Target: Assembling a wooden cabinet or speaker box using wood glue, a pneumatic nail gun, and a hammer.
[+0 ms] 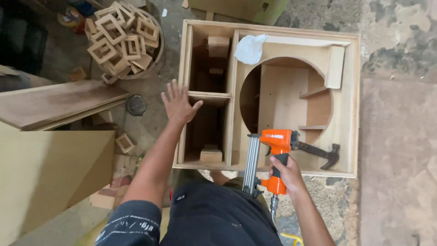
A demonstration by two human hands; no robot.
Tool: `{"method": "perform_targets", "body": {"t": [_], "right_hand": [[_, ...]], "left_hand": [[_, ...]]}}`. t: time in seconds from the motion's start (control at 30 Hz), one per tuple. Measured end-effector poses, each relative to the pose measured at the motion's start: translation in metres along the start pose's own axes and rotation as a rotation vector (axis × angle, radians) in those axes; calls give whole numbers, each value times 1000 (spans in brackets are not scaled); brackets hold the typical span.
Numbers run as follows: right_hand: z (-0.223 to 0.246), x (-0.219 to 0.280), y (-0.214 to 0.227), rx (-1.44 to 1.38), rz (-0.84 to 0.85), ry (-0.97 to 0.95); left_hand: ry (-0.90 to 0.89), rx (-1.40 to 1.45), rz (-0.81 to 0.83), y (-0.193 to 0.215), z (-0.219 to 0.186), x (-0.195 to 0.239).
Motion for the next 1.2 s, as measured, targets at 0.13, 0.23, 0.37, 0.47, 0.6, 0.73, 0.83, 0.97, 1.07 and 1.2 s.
{"method": "perform_targets", "body": {"t": [0.13,0.23,0.37,0.47,0.6,0.73,0.83,0.97,1.07,1.2], "right_hand": [[10,21,25,3,-3,-111],[2,18,30,-4,-7,-103],[5,2,21,10,22,-105],[4,-16,6,43,-13,3],[-6,-53,-11,112,22,29],[-12,-83,-17,99,115,-46],[-23,-107,-22,61,164,-94],[-26,-122,-17,85,199,-137],[-35,-135,-10,160,200,-145],[-32,-129,-3,342,138,-122]], "left_hand": [[53,-42,-69,-31,16,-15],[53,-80,-95,-36,21,-14],[83,-156,-107,-42,18,0],[144,-97,15,-29,11,15],[159,-75,46,-38,16,15],[184,-43,68,-38,10,38],[186,-25,72,-35,6,54],[195,-18,79,-45,6,71],[204,-12,85,-46,6,91],[214,39,60,-54,6,119]]}}
Point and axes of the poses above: each hand's wrist, its own x-axis away from the middle knuckle, its own y-axis out of the back of the hand, z = x × y, the point moved 1 cm from there along -x, towards the middle knuckle, and after that the axes turned 9 degrees about x, right-handed, at the moved point
